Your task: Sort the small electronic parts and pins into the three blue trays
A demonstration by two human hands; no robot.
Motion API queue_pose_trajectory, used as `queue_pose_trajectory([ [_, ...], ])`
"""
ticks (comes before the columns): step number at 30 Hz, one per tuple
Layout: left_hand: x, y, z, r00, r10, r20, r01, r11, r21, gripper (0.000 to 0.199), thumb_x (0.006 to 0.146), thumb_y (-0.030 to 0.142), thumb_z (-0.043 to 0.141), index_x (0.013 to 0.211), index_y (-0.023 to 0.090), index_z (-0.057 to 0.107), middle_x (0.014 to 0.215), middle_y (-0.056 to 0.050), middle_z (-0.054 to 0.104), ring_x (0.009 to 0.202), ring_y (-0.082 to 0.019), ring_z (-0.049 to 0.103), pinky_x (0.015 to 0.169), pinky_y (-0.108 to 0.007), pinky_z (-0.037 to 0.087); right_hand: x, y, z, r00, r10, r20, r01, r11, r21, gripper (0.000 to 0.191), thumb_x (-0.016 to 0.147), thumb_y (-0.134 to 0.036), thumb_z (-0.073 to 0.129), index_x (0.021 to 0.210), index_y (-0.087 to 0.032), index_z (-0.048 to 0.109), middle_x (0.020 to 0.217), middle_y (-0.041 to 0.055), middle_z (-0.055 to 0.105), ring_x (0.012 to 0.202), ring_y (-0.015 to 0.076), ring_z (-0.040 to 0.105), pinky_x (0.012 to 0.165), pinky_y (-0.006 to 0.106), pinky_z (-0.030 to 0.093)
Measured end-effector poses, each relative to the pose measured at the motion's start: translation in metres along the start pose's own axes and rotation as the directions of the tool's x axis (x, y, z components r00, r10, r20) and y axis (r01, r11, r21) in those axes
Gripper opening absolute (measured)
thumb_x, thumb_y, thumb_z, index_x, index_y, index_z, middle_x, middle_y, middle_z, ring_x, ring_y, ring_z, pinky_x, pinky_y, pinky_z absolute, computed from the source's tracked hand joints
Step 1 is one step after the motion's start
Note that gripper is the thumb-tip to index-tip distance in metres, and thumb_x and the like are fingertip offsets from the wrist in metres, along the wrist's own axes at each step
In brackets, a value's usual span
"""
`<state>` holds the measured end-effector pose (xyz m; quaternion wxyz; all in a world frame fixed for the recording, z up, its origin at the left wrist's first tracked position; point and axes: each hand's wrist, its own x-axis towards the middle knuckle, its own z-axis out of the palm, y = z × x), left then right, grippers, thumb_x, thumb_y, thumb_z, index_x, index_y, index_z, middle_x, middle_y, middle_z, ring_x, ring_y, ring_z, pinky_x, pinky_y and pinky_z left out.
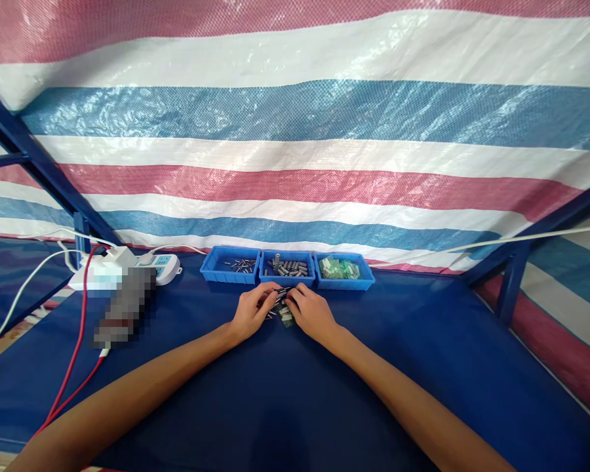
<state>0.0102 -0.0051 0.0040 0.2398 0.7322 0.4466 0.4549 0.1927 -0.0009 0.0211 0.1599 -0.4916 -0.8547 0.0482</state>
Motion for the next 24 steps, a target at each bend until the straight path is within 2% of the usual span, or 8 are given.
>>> queue_pose_trajectory([
  [13, 0.001, 0.002, 0.0, 1.0, 0.017, 0.002, -0.018, 1.0, 0.022, 0.023, 0.092, 0.031, 0.046, 0.105, 0.017, 0.059, 0.077, -0.002, 0.066, 0.065, -0.012, 0.064, 0.061, -0.019, 0.048, -0.001, 0.003, 0.008, 0.999, 0.048, -0.008, -0.048, 0.999, 0.005, 0.022, 0.093, -0.026, 0.044, 0.108, -0.021, 0.06, 0.102, 0.0068, 0.055, 0.087, 0.0185, 0.059, 0.072, 0.027, 0.048],
  [18, 0.001, 0.001, 0.0, 1.0, 0.023, 0.006, -0.023, 0.999, 0.023, 0.023, 0.092, 0.031, 0.046, 0.105, 0.017, 0.059, 0.076, -0.002, 0.065, 0.064, -0.011, 0.063, 0.059, -0.019, 0.048, 0.0, 0.005, 0.012, 0.997, 0.066, -0.03, -0.066, 0.998, 0.022, 0.02, 0.094, -0.026, 0.042, 0.1, -0.019, 0.06, 0.099, 0.0064, 0.056, 0.086, 0.0183, 0.059, 0.069, 0.026, 0.046],
  [21, 0.001, 0.001, 0.0, 1.0, 0.03, -0.006, -0.03, 0.999, 0.027, 0.023, 0.092, 0.032, 0.046, 0.105, 0.017, 0.059, 0.08, -0.003, 0.065, 0.062, -0.011, 0.062, 0.058, -0.018, 0.047, 0.0, 0.004, 0.011, 0.991, 0.111, -0.073, -0.103, 0.989, 0.102, 0.018, 0.094, -0.025, 0.043, 0.098, -0.019, 0.059, 0.098, 0.0059, 0.058, 0.084, 0.0177, 0.059, 0.069, 0.025, 0.045],
  [24, 0.002, 0.003, -0.001, 0.998, 0.058, -0.039, -0.056, 0.997, 0.046, 0.022, 0.091, 0.032, 0.047, 0.102, 0.017, 0.059, 0.086, -0.004, 0.064, 0.059, -0.009, 0.058, 0.058, -0.019, 0.046, 0.0, 0.001, 0.008, 0.974, 0.156, -0.164, -0.106, 0.954, 0.282, 0.017, 0.093, -0.024, 0.043, 0.098, -0.019, 0.058, 0.095, 0.0042, 0.061, 0.084, 0.0165, 0.06, 0.075, 0.026, 0.044],
])
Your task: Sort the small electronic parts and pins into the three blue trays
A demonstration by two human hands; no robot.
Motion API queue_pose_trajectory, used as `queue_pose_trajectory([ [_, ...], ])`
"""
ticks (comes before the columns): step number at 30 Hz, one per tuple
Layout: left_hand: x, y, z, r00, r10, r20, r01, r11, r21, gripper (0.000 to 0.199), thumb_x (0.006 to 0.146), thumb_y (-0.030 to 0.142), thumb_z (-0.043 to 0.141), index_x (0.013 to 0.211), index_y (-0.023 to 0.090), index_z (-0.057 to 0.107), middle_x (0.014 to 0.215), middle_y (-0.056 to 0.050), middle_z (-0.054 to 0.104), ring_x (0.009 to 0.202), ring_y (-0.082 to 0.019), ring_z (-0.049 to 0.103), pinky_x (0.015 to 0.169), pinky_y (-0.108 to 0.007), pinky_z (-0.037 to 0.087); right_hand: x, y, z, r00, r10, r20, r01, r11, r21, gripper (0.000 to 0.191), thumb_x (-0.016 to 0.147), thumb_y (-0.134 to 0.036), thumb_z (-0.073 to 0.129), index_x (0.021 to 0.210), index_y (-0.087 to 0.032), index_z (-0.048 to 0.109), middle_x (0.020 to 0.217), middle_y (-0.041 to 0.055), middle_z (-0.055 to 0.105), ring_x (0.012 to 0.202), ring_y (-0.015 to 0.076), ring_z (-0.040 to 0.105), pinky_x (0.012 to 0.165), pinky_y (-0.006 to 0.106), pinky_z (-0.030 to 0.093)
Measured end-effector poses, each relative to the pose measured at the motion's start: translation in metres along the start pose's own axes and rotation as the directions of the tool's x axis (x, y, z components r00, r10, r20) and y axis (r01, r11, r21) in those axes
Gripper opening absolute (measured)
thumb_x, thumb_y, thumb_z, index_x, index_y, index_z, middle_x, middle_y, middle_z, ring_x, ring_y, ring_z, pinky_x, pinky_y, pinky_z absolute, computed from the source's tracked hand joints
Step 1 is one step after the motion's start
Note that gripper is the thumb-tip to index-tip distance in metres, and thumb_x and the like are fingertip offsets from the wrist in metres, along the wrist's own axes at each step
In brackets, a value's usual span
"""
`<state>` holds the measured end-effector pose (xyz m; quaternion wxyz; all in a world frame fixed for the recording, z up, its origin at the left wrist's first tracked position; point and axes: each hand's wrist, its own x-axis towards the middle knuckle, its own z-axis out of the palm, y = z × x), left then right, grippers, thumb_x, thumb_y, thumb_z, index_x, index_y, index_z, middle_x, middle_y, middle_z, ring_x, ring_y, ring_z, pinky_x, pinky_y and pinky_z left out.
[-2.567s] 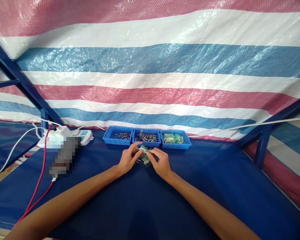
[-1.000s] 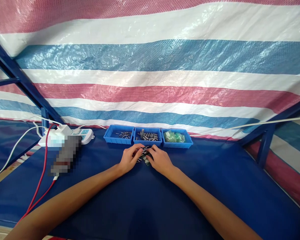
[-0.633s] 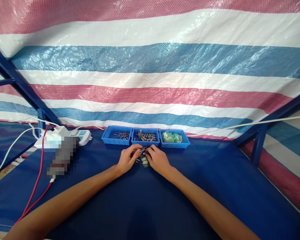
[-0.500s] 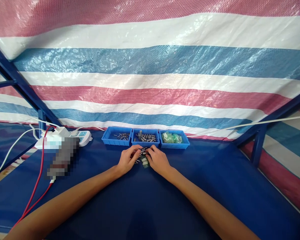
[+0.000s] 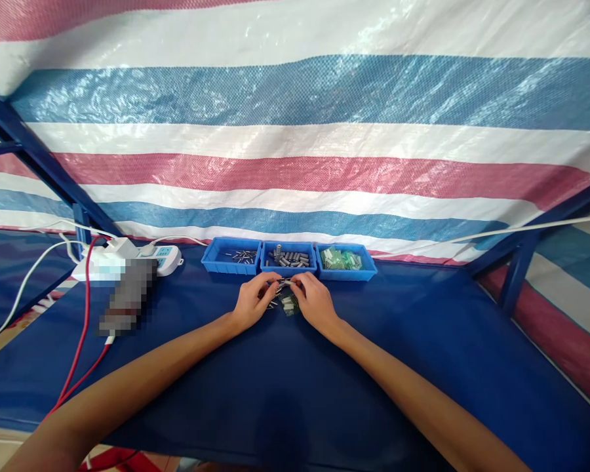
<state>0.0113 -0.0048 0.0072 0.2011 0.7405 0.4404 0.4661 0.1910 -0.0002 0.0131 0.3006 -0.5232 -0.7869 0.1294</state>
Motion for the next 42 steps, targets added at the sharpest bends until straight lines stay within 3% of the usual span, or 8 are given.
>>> queue_pose_trajectory([
  [4, 0.003, 0.003, -0.001, 1.0, 0.031, 0.005, -0.031, 1.0, 0.005, 0.021, 0.09, 0.032, 0.049, 0.104, 0.019, 0.058, 0.09, -0.003, 0.06, 0.053, -0.006, 0.047, 0.053, -0.018, 0.042, -0.006, -0.008, 0.001, 0.992, 0.028, -0.125, 0.001, 0.973, 0.231, 0.019, 0.093, -0.026, 0.042, 0.101, -0.019, 0.058, 0.093, 0.0031, 0.064, 0.083, 0.0157, 0.061, 0.077, 0.026, 0.045],
  [8, 0.004, 0.002, 0.0, 0.998, 0.055, 0.032, -0.055, 0.998, 0.008, 0.019, 0.09, 0.034, 0.051, 0.099, 0.019, 0.06, 0.087, -0.002, 0.06, 0.054, -0.006, 0.046, 0.052, -0.018, 0.041, -0.013, -0.011, 0.004, 0.988, 0.02, -0.152, 0.028, 0.951, 0.307, 0.022, 0.094, -0.029, 0.042, 0.103, -0.019, 0.059, 0.094, 0.0042, 0.065, 0.08, 0.0156, 0.062, 0.075, 0.026, 0.047],
  [18, 0.003, -0.002, 0.002, 0.994, 0.107, 0.027, -0.107, 0.994, 0.014, 0.021, 0.089, 0.036, 0.053, 0.091, 0.017, 0.062, 0.09, -0.004, 0.061, 0.051, -0.005, 0.043, 0.053, -0.019, 0.042, -0.015, -0.009, 0.005, 0.979, -0.01, -0.204, 0.083, 0.933, 0.351, 0.023, 0.093, -0.031, 0.044, 0.104, -0.02, 0.061, 0.09, 0.0048, 0.064, 0.076, 0.0149, 0.061, 0.069, 0.025, 0.049],
  [23, 0.003, -0.001, 0.001, 0.996, 0.086, 0.032, -0.086, 0.996, -0.01, 0.024, 0.089, 0.037, 0.054, 0.1, 0.018, 0.062, 0.091, -0.004, 0.062, 0.052, -0.006, 0.044, 0.053, -0.019, 0.042, -0.016, -0.008, 0.005, 0.976, -0.038, -0.215, 0.114, 0.928, 0.355, 0.022, 0.092, -0.03, 0.046, 0.104, -0.02, 0.061, 0.092, 0.0048, 0.065, 0.077, 0.0147, 0.062, 0.071, 0.025, 0.05],
  [32, 0.002, 0.0, 0.001, 0.999, 0.038, -0.003, -0.038, 0.999, -0.008, 0.018, 0.088, 0.034, 0.054, 0.097, 0.019, 0.059, 0.086, -0.001, 0.061, 0.051, -0.005, 0.044, 0.052, -0.018, 0.04, -0.017, -0.008, 0.004, 0.958, -0.004, -0.288, 0.125, 0.907, 0.401, 0.021, 0.091, -0.027, 0.045, 0.106, -0.021, 0.058, 0.089, 0.004, 0.063, 0.075, 0.0148, 0.062, 0.067, 0.026, 0.051],
  [42, 0.002, 0.001, 0.0, 0.999, 0.016, 0.035, -0.016, 1.0, -0.007, 0.018, 0.088, 0.034, 0.055, 0.096, 0.019, 0.059, 0.085, 0.0, 0.06, 0.05, -0.005, 0.044, 0.052, -0.018, 0.04, -0.018, -0.008, 0.002, 0.958, -0.04, -0.283, 0.153, 0.909, 0.388, 0.02, 0.091, -0.024, 0.044, 0.105, -0.02, 0.058, 0.086, 0.0038, 0.06, 0.073, 0.0146, 0.059, 0.068, 0.026, 0.05],
])
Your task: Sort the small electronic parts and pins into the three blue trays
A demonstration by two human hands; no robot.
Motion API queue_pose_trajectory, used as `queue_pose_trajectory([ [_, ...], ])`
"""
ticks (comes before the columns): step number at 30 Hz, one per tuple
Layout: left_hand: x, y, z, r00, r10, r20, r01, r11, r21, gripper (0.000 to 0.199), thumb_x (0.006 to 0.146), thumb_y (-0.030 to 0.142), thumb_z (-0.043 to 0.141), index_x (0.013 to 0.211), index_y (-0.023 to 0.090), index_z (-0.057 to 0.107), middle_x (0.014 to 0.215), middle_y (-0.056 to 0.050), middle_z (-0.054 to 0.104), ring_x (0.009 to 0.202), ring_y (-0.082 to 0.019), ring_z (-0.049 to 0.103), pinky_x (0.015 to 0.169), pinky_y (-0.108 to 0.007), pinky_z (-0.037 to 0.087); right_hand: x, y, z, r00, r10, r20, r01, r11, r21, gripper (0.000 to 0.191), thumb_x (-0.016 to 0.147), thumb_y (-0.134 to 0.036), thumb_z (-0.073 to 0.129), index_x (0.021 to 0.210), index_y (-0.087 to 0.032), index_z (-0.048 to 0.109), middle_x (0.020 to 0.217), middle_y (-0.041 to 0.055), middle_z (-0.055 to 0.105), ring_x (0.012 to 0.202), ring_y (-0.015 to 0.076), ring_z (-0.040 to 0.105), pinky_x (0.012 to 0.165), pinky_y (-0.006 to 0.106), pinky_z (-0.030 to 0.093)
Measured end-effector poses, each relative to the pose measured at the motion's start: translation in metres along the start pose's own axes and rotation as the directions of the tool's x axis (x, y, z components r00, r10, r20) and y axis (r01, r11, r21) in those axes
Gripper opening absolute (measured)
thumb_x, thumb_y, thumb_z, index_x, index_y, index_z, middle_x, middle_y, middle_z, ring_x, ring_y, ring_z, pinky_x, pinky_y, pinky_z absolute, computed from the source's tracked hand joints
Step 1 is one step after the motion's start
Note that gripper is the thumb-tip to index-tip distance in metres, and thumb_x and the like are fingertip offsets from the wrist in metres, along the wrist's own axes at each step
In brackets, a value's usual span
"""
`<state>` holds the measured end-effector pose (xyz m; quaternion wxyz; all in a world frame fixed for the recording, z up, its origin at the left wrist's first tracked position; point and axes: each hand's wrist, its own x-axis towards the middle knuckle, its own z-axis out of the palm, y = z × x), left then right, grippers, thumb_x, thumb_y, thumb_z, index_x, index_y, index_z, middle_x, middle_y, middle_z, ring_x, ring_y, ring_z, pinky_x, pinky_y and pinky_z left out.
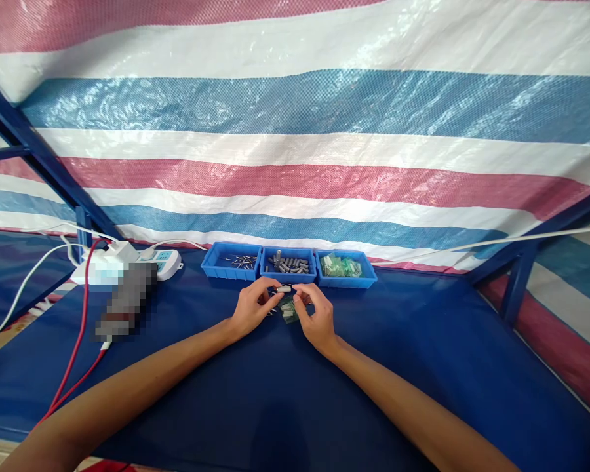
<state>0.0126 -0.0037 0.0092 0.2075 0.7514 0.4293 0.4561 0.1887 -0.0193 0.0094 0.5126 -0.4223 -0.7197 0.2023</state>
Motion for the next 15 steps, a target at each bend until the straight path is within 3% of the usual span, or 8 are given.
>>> queue_pose_trajectory([
  [15, -0.0005, -0.0008, -0.0001, 0.997, 0.081, -0.001, -0.081, 0.996, 0.036, 0.018, 0.088, 0.032, 0.055, 0.097, 0.018, 0.058, 0.074, 0.002, 0.058, 0.048, -0.005, 0.043, 0.049, -0.017, 0.039, 0.0, 0.0031, 0.0005, 0.99, -0.132, -0.041, 0.133, 0.991, 0.026, 0.021, 0.087, -0.014, 0.046, 0.103, -0.019, 0.059, 0.069, -0.0011, 0.044, 0.062, 0.0132, 0.047, 0.062, 0.027, 0.042],
])
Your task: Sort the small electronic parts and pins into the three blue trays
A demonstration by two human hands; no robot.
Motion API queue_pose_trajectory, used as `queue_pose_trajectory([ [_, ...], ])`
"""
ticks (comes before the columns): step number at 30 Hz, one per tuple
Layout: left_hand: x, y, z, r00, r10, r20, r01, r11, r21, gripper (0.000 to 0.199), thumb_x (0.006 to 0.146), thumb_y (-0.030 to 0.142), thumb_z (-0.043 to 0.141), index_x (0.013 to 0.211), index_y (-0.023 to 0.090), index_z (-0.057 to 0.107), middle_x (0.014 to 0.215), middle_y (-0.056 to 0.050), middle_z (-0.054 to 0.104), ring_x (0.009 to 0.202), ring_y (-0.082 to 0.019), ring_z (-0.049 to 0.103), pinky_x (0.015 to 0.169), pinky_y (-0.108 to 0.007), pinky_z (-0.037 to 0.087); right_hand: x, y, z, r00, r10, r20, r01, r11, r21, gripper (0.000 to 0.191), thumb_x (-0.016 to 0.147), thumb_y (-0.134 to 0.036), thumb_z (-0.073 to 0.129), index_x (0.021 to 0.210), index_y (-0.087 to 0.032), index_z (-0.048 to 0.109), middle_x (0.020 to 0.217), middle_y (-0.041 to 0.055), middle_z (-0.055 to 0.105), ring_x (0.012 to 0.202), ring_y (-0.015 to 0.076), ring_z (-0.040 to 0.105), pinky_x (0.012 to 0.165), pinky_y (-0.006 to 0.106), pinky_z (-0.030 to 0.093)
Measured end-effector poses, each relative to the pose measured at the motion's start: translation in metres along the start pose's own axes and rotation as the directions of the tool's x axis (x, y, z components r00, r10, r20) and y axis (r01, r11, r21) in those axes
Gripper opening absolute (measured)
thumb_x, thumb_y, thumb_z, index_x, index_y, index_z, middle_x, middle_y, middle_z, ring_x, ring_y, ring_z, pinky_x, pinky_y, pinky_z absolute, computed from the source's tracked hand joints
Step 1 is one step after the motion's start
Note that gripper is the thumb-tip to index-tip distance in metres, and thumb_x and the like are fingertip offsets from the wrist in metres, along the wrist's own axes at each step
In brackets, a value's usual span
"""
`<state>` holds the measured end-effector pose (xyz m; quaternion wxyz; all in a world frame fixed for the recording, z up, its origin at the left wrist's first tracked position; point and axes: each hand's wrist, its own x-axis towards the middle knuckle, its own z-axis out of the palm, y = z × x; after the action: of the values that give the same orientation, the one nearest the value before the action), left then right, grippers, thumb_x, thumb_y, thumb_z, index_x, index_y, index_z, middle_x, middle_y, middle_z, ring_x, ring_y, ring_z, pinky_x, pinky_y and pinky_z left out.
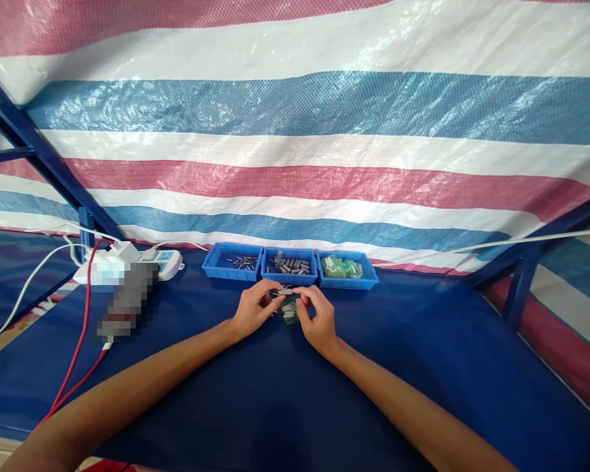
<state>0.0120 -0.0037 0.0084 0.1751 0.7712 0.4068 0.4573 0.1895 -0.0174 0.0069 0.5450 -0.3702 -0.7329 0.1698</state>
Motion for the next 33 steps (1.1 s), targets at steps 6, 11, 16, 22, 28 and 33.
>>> queue_pose_trajectory([
  [6, -0.0002, -0.0003, 0.0001, 1.0, 0.003, 0.0, -0.003, 1.0, -0.004, 0.017, 0.087, 0.031, 0.056, 0.097, 0.018, 0.058, 0.075, 0.002, 0.058, 0.048, -0.004, 0.044, 0.05, -0.017, 0.039, 0.0002, 0.0002, 0.0006, 1.0, 0.007, 0.003, -0.007, 1.0, 0.003, 0.021, 0.086, -0.014, 0.047, 0.103, -0.019, 0.06, 0.073, 0.0001, 0.046, 0.064, 0.0134, 0.049, 0.061, 0.026, 0.043],
  [11, -0.0006, -0.0004, 0.0002, 1.0, -0.011, 0.008, 0.011, 1.0, -0.013, 0.015, 0.087, 0.029, 0.057, 0.097, 0.018, 0.058, 0.076, 0.002, 0.059, 0.048, -0.004, 0.043, 0.049, -0.017, 0.039, -0.0003, 0.0002, 0.0003, 1.0, 0.01, 0.006, -0.01, 1.0, 0.012, 0.021, 0.086, -0.014, 0.048, 0.103, -0.019, 0.06, 0.074, 0.0002, 0.046, 0.064, 0.0131, 0.05, 0.061, 0.026, 0.043],
  [16, -0.0001, 0.0007, -0.0001, 1.0, -0.009, 0.007, 0.009, 1.0, -0.013, 0.016, 0.087, 0.03, 0.056, 0.097, 0.018, 0.058, 0.075, 0.001, 0.059, 0.048, -0.004, 0.044, 0.049, -0.017, 0.039, 0.0001, 0.0002, 0.0003, 1.0, 0.004, 0.002, -0.004, 1.0, 0.015, 0.021, 0.087, -0.014, 0.048, 0.103, -0.019, 0.059, 0.073, -0.0003, 0.047, 0.063, 0.0128, 0.05, 0.061, 0.026, 0.043],
  [22, -0.0001, 0.0009, -0.0004, 1.0, -0.004, 0.012, 0.004, 1.0, 0.0, 0.017, 0.088, 0.032, 0.055, 0.097, 0.018, 0.058, 0.074, 0.002, 0.059, 0.048, -0.005, 0.044, 0.05, -0.017, 0.04, -0.0012, 0.001, 0.0002, 1.0, 0.021, 0.011, -0.022, 0.999, 0.026, 0.019, 0.088, -0.016, 0.048, 0.103, -0.019, 0.059, 0.073, 0.0007, 0.051, 0.064, 0.0134, 0.052, 0.062, 0.026, 0.045],
  [28, -0.0003, 0.0011, -0.0002, 1.0, -0.012, 0.01, 0.012, 1.0, 0.0, 0.016, 0.087, 0.031, 0.056, 0.097, 0.019, 0.058, 0.073, 0.002, 0.058, 0.048, -0.005, 0.044, 0.05, -0.017, 0.039, -0.0021, 0.0005, 0.0025, 0.998, 0.054, -0.02, -0.053, 0.998, 0.026, 0.016, 0.088, -0.018, 0.051, 0.101, -0.02, 0.06, 0.075, 0.0015, 0.058, 0.064, 0.0134, 0.056, 0.062, 0.026, 0.047],
  [33, -0.0003, 0.0016, -0.0006, 1.0, -0.011, 0.008, 0.011, 1.0, -0.004, 0.017, 0.087, 0.032, 0.055, 0.097, 0.018, 0.058, 0.07, 0.003, 0.057, 0.048, -0.005, 0.044, 0.05, -0.018, 0.039, -0.0036, 0.0025, 0.0042, 0.994, 0.1, -0.053, -0.098, 0.995, 0.034, 0.015, 0.087, -0.021, 0.053, 0.1, -0.02, 0.061, 0.078, 0.0027, 0.064, 0.064, 0.0137, 0.06, 0.06, 0.025, 0.05],
])
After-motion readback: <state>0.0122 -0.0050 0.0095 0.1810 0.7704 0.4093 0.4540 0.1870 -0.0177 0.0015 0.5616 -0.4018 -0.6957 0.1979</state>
